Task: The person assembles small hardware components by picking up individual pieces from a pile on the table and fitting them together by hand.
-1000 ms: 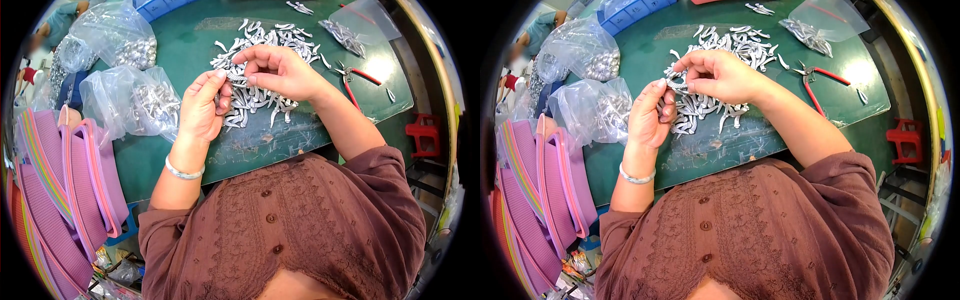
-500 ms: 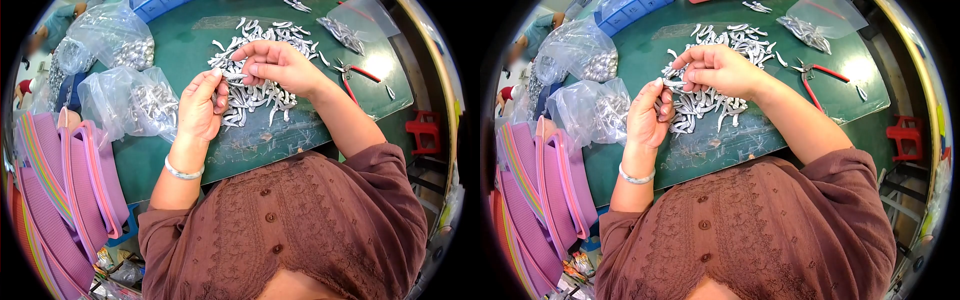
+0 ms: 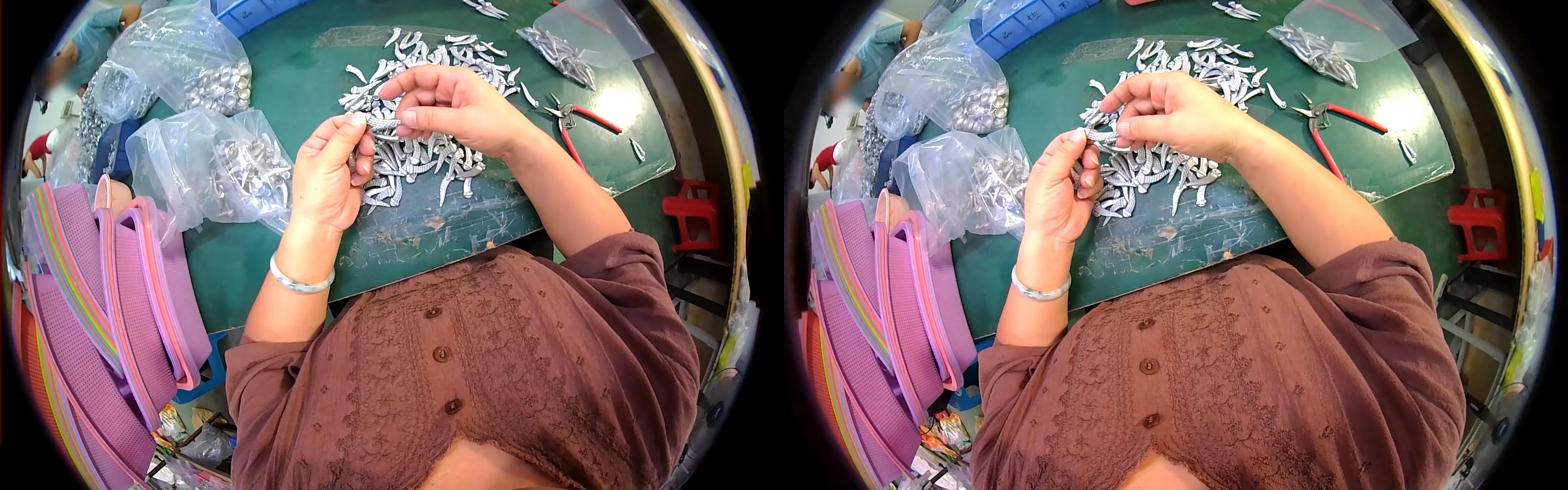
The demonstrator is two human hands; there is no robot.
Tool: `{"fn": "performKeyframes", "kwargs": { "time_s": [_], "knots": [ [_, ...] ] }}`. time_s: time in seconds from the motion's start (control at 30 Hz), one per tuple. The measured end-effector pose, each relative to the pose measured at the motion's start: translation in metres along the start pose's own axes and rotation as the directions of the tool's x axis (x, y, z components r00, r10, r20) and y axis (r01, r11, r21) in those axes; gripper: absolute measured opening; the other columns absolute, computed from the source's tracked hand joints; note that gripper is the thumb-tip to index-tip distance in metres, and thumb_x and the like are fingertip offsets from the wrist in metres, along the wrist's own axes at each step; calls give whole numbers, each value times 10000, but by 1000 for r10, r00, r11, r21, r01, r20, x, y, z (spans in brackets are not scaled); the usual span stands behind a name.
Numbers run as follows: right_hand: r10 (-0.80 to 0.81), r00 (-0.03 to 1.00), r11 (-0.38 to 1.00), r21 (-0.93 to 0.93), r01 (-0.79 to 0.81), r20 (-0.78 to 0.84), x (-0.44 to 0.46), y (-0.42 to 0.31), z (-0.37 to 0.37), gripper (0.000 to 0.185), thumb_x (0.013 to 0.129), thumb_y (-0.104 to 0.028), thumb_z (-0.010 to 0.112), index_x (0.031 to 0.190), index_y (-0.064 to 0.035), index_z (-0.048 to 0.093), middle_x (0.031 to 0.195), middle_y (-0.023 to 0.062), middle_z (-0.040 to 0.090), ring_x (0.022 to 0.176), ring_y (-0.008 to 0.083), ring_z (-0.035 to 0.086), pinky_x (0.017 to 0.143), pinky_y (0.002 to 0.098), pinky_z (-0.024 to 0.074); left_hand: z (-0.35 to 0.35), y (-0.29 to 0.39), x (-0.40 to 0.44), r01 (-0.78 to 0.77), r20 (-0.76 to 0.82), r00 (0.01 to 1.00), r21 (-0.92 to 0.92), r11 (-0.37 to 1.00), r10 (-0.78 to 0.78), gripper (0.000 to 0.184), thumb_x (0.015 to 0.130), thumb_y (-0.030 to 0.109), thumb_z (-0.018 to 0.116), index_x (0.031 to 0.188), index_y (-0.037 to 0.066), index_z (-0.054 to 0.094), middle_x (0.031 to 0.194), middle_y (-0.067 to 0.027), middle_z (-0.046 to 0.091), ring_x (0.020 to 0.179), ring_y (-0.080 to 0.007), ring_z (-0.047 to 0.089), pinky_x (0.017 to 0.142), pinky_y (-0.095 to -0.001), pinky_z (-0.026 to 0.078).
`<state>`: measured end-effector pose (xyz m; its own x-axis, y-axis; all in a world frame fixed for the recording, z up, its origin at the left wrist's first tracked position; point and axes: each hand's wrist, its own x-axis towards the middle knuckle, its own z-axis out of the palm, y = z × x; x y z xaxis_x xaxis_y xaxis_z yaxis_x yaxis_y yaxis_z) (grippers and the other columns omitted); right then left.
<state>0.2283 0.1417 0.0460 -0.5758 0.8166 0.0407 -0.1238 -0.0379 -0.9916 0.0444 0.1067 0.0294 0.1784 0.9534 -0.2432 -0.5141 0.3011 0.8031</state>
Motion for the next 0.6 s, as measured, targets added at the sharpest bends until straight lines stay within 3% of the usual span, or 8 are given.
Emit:
{"fn": "performKeyframes", "kwargs": {
  "time_s": [0.07, 0.17, 0.37, 0.6],
  "knots": [
    [-10, 1000, 1000, 13, 10, 10, 1, 2, -1, 291, 788, -67, 570, 1067, -8, 515, 784, 8, 580, 742, 66, 555, 670, 201, 435, 0, 0, 0, -10, 10, 1000, -4, 1000, 10, 93, 838, 138, 531, 829, 47, 548, 659, -22, 537, 477, -69, 434, 402, -168, 293],
    [-125, 992, 970, -215, 118, -20, 2, 5, -2, 311, 768, -28, 579, 1070, 0, 509, 788, 6, 573, 751, 60, 535, 697, 203, 431, 2, 1, -1, -16, 21, 1000, -23, 1000, 16, 100, 819, 119, 561, 865, 33, 584, 658, -25, 558, 475, -62, 451, 403, -162, 306],
    [-258, 962, 909, -361, 211, -88, 1, 5, 1, 331, 757, 16, 572, 1079, 12, 497, 799, 12, 560, 752, 62, 523, 714, 206, 430, 3, 1, -1, -20, 26, 999, -30, 999, 20, 169, 820, 110, 557, 952, 11, 590, 732, -54, 597, 494, -58, 452, 413, -161, 300],
    [-267, 959, 902, -374, 216, -91, 0, 5, 2, 338, 755, 26, 569, 1084, 15, 492, 801, 14, 559, 760, 63, 526, 712, 206, 433, 2, 1, -1, -15, 44, 999, -30, 999, 17, 172, 827, 111, 541, 957, 8, 587, 753, -58, 604, 497, -53, 441, 421, -162, 291]
  ]
}}
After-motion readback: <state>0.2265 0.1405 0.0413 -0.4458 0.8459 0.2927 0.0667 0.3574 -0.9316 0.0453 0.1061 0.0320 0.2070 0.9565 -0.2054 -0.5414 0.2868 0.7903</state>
